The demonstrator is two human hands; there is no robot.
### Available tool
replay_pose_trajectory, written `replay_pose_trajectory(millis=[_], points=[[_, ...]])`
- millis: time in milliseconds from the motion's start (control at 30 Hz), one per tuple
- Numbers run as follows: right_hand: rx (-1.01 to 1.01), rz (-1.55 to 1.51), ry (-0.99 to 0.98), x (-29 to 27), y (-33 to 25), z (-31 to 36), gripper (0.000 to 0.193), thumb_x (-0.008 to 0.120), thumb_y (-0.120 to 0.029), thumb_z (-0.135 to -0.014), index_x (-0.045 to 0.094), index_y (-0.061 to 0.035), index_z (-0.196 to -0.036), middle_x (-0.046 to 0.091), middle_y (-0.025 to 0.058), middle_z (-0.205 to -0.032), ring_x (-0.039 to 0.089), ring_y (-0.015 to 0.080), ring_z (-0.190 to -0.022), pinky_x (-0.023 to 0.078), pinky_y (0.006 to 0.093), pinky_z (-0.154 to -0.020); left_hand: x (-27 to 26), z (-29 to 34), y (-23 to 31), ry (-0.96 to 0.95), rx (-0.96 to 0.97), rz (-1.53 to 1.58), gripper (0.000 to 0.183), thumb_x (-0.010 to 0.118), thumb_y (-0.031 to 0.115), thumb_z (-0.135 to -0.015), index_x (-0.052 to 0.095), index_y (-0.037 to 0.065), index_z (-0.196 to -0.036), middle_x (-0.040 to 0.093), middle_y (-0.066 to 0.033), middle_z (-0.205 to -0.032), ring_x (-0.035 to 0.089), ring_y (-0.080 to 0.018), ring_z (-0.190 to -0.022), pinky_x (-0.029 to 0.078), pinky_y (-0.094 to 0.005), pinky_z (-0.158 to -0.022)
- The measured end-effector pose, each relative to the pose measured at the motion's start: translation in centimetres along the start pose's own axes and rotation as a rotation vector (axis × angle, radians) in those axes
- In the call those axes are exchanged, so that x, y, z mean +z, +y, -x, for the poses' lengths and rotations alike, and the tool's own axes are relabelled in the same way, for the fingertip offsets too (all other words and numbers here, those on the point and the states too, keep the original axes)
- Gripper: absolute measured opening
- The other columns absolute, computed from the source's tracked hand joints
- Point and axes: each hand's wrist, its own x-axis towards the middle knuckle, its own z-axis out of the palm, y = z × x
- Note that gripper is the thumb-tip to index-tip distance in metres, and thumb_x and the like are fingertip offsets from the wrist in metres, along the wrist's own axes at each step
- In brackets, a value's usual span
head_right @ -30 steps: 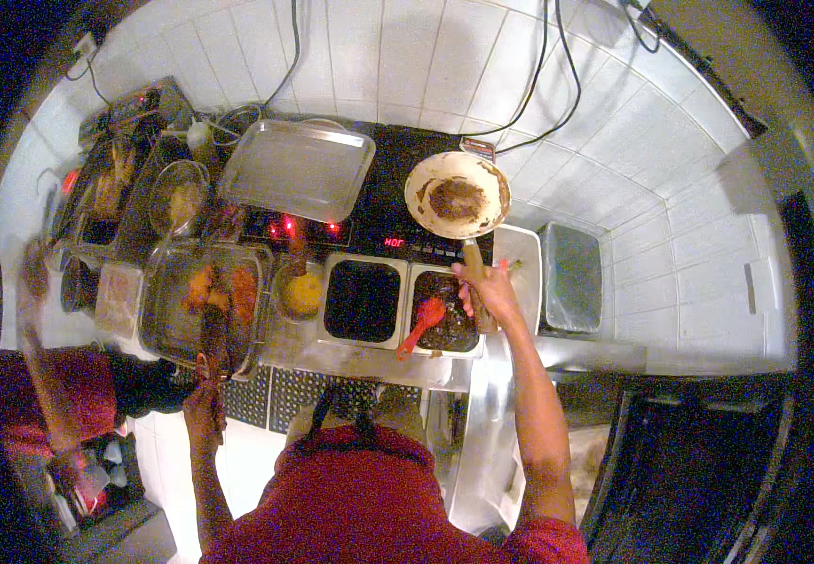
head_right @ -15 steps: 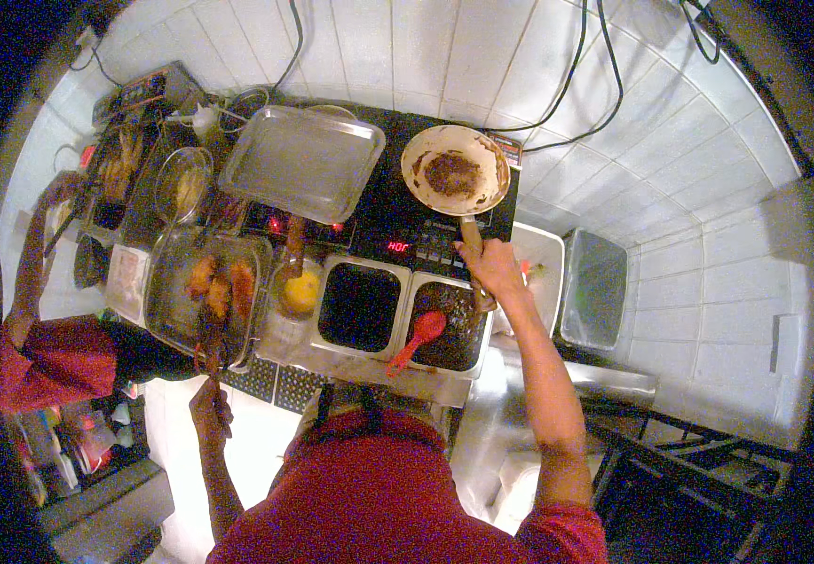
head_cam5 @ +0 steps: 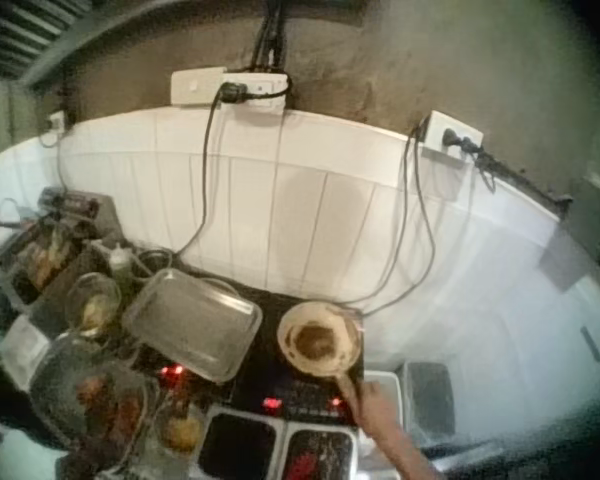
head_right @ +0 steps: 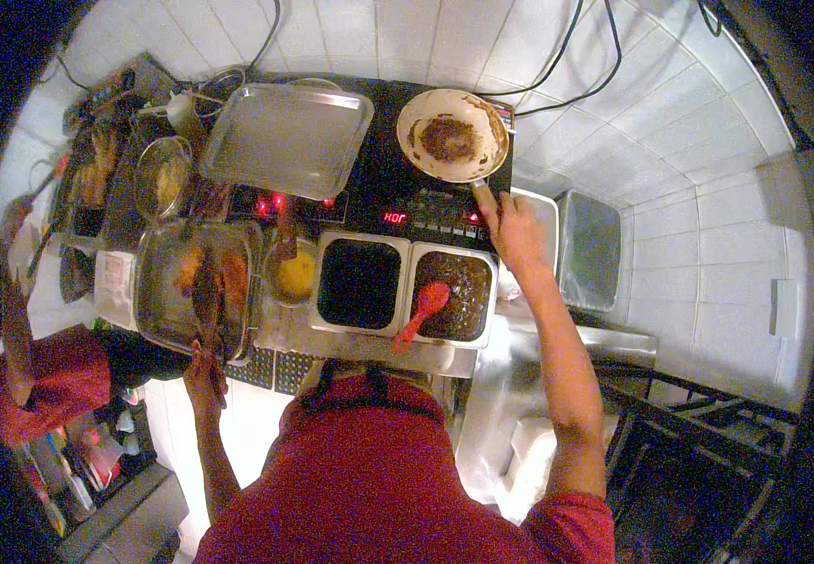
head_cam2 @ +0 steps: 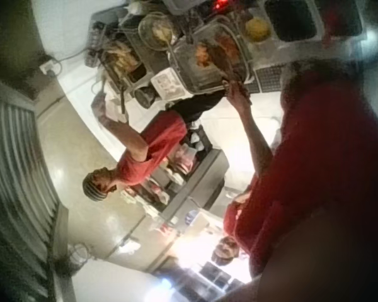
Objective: The person scoops rice into a black bowl and into red bento trays, then adds cooked meat and sauce from a pan. They retrieve breaded cutlets from a refrigerator, place them in sauce, and cut them into strips using kitchen shears. The cutlets are arranged in the bento trays alongside rice and vegetables.
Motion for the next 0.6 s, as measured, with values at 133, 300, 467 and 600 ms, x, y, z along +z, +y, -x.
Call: replay_pose_trajectory(millis=[133,300,467,600], points=[[-0.219,0.343,0.082,-0.2,-0.9,4.1,0.036,0.060,-0.021,-0.086,0.065,-0.0224,-0.121,0.055,0.0083,-0.106,0.052,0.0280,-0.099,0.042,0.0431,-0.078,-0.2,-0.1,-0.3,0.059,0.008,-0.060,0.028,0.055,0.029,-0.100,0.055,0.007,-0.117,0.049,0.0024,-0.060,0.041,-0.0039,-0.041,0.033,-0.0204,-0.034],[-0.205,0.494,0.056,1.0,-1.8,5.4,0.040,0.055,-0.014,-0.087,0.064,-0.0251,-0.125,0.054,0.0076,-0.112,0.051,0.0248,-0.102,0.038,0.0406,-0.081,-0.8,-0.7,-0.8,-0.004,0.018,0.007,0.023,0.053,0.029,-0.101,0.057,0.007,-0.106,0.047,0.0031,-0.059,0.039,-0.0041,-0.039,0.032,-0.0211,-0.034],[-0.245,0.413,0.077,2.0,-4.3,4.4,0.047,0.052,-0.011,-0.087,0.061,-0.0262,-0.130,0.054,0.0100,-0.114,0.051,0.0268,-0.106,0.040,0.0418,-0.088,-1.9,-1.9,-1.0,-0.006,-0.032,-0.020,0.018,0.052,0.023,-0.102,0.059,0.007,-0.096,0.047,0.0032,-0.059,0.040,-0.0040,-0.042,0.030,-0.0210,-0.034],[-0.350,0.367,0.074,3.4,-7.8,3.0,0.050,0.052,-0.012,-0.086,0.059,-0.0286,-0.132,0.054,0.0134,-0.117,0.051,0.0308,-0.110,0.041,0.0441,-0.094,-3.0,-3.4,-1.0,-0.101,0.116,-0.289,0.018,0.053,0.020,-0.102,0.060,0.006,-0.095,0.051,0.0019,-0.062,0.045,-0.0036,-0.050,0.035,-0.0209,-0.040]])
